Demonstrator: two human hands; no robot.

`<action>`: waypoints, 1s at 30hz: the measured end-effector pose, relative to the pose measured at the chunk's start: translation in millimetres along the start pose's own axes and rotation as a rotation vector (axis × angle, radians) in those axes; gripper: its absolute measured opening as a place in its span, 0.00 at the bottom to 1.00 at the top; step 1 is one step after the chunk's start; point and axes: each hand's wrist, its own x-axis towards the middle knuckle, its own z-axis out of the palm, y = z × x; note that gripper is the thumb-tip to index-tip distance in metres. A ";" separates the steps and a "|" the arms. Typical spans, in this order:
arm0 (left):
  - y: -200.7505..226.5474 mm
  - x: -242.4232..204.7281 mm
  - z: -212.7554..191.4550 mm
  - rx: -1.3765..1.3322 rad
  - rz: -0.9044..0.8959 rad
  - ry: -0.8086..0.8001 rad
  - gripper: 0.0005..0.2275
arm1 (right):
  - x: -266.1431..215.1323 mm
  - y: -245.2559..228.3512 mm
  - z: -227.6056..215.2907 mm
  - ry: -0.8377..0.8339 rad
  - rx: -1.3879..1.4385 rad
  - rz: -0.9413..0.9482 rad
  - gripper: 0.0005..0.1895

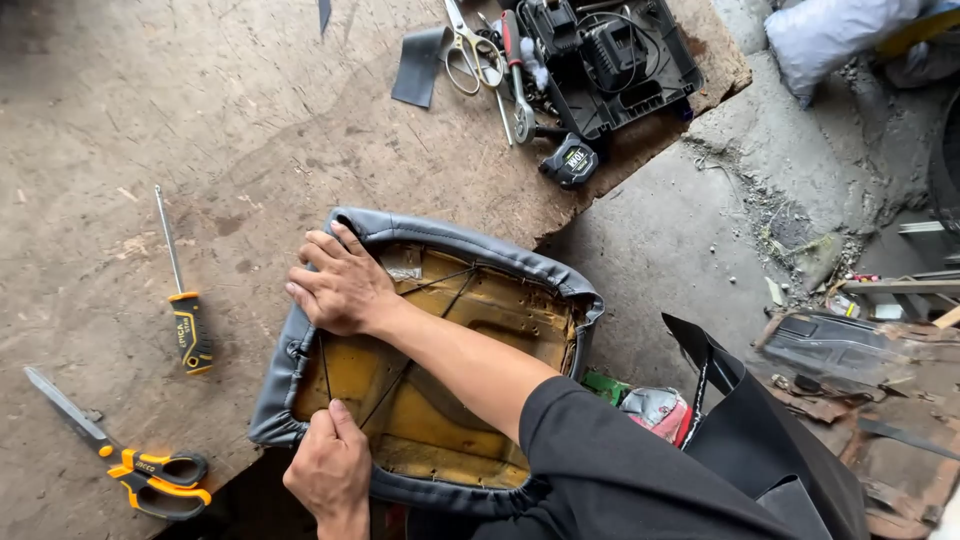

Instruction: Securing a new leather or vinyl cover onto a seat foam base by pulling and tying cords on the underside.

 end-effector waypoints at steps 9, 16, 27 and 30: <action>-6.6 -30.6 1.0 -0.049 -0.069 0.004 0.20 | -2.1 0.6 1.6 0.020 -0.016 -0.040 0.15; -1.2 -22.4 14.3 -0.030 0.043 0.190 0.19 | -12.7 41.2 29.4 -0.008 0.210 -0.212 0.14; -8.4 -23.6 33.3 -0.233 -0.042 0.257 0.15 | -307.5 150.9 -177.1 0.209 0.714 1.271 0.59; -7.5 -23.7 23.7 -0.250 -0.028 0.218 0.16 | -404.4 189.3 -90.6 0.295 1.233 1.396 0.43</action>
